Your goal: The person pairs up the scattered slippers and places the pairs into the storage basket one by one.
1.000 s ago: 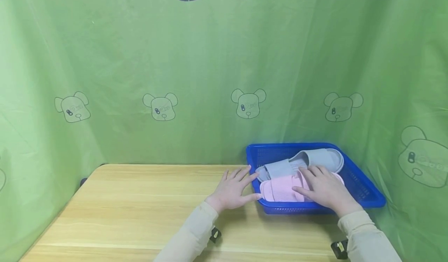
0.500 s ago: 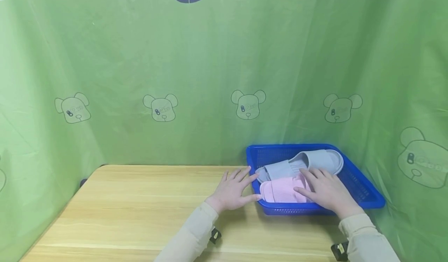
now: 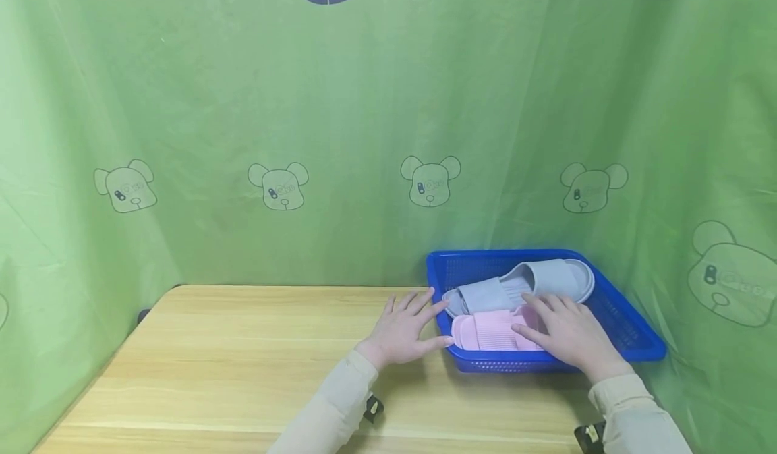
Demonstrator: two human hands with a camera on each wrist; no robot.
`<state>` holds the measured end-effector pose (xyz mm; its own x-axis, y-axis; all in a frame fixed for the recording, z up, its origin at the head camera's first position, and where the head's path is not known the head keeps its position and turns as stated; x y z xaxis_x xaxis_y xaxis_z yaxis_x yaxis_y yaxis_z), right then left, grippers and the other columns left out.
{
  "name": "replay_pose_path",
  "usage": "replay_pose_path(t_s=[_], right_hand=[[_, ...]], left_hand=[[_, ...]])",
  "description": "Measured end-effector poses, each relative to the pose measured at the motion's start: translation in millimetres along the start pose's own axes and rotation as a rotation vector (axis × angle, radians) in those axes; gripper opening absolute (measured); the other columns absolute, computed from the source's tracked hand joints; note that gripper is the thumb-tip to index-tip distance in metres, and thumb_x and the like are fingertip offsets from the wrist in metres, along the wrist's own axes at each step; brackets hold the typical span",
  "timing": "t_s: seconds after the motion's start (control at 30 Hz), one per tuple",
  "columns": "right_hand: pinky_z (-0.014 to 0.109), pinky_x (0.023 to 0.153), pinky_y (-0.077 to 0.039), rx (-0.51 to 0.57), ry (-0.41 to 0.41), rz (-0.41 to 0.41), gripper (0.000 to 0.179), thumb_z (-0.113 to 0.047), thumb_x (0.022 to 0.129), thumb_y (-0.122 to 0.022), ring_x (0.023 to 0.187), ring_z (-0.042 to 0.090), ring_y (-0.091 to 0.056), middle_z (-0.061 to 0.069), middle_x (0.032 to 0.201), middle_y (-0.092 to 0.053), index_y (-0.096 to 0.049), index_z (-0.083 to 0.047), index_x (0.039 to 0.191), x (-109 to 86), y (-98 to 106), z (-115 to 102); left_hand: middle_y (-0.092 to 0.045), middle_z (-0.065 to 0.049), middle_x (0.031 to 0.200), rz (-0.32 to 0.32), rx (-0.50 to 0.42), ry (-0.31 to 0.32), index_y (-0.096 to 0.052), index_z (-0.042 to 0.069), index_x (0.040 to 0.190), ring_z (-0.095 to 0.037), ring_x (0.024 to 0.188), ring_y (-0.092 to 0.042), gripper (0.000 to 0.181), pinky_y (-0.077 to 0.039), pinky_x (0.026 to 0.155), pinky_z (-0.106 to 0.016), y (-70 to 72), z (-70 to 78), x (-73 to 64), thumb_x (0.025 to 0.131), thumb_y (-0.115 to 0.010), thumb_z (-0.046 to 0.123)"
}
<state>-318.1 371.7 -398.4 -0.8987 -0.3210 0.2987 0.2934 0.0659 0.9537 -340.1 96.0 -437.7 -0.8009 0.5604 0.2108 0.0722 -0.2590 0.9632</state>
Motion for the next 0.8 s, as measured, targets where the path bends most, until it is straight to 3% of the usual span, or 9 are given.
replay_pose_path(t_s=[0.47,0.8], right_hand=[[0.068,0.094,-0.039,-0.005,0.004,0.053,0.071,-0.057,0.088,-0.061,0.119,0.048,-0.05,0.025,0.13,-0.057,-0.054,-0.005,0.136,-2.9,4,-3],[0.065,0.096,-0.039,0.034,0.017,0.152,0.069,-0.054,0.086,-0.064,0.117,0.047,-0.05,0.026,0.128,-0.057,-0.056,-0.004,0.134,-1.4,13,-17]], left_hand=[[-0.02,0.005,0.163,0.021,0.051,0.001,-0.014,0.042,0.154,-0.025,0.152,-0.015,0.075,-0.015,0.118,-0.061,5.5,2.4,-7.3,0.089,-0.022,0.08],[-0.02,0.005,0.163,0.047,0.023,0.033,-0.022,0.036,0.154,-0.026,0.152,-0.014,0.075,-0.016,0.118,-0.061,22.3,-4.7,-22.1,0.091,-0.029,0.077]])
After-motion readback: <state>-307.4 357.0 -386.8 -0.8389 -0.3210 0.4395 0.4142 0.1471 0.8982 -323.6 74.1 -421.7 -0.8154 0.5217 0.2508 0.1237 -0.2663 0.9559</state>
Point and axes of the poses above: each hand's wrist, its own x-axis towards the middle knuckle, its own y-axis out of the back of the hand, z = x × y, the point moved 5 cm from there along x, towards the middle knuckle
